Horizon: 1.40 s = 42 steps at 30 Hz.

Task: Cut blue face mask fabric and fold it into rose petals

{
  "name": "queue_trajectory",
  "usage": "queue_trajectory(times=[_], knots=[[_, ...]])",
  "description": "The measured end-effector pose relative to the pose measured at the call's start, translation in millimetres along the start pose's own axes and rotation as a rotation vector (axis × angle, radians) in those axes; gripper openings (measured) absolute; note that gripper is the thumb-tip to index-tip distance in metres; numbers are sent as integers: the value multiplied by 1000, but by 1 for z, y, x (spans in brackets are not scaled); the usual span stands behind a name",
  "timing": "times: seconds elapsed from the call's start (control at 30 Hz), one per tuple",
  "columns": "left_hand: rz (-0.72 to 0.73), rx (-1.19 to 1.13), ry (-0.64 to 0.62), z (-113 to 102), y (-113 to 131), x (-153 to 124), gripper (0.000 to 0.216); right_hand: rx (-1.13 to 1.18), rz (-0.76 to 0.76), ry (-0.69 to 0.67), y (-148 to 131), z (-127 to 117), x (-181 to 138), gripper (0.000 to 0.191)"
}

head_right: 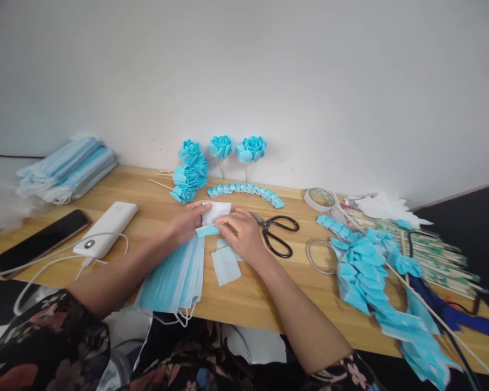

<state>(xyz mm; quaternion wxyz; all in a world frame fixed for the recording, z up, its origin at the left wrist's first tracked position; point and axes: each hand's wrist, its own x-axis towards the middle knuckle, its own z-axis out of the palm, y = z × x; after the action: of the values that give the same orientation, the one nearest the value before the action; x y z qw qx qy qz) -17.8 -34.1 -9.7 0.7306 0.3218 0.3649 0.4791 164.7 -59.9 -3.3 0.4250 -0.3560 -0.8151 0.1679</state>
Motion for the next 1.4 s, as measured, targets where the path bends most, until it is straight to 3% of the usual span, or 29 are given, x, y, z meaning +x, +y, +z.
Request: queue_trajectory(times=[0.13,0.3,0.5,0.6,0.9,1.1,1.4], knots=[[60,51,-8,2,1,-3,29,43,146,102,-2,-3,-1,10],[81,63,-59,4,0,-4,31,155,219,286,-3,-9,2,8],[72,113,-92,5,-2,-6,35,489,452,250,10,-3,2,16],[77,127,-104,4,-2,-7,38,523,533,270,10,-1,2,19],[67,157,-121,4,-4,-6,37,444,507,292,7,-2,2,18],[108,246,-139,4,-1,-7,58,370,496,303,7,-2,1,20],[229,426,-68,9,1,-9,39,361,493,323,4,-2,2,19]])
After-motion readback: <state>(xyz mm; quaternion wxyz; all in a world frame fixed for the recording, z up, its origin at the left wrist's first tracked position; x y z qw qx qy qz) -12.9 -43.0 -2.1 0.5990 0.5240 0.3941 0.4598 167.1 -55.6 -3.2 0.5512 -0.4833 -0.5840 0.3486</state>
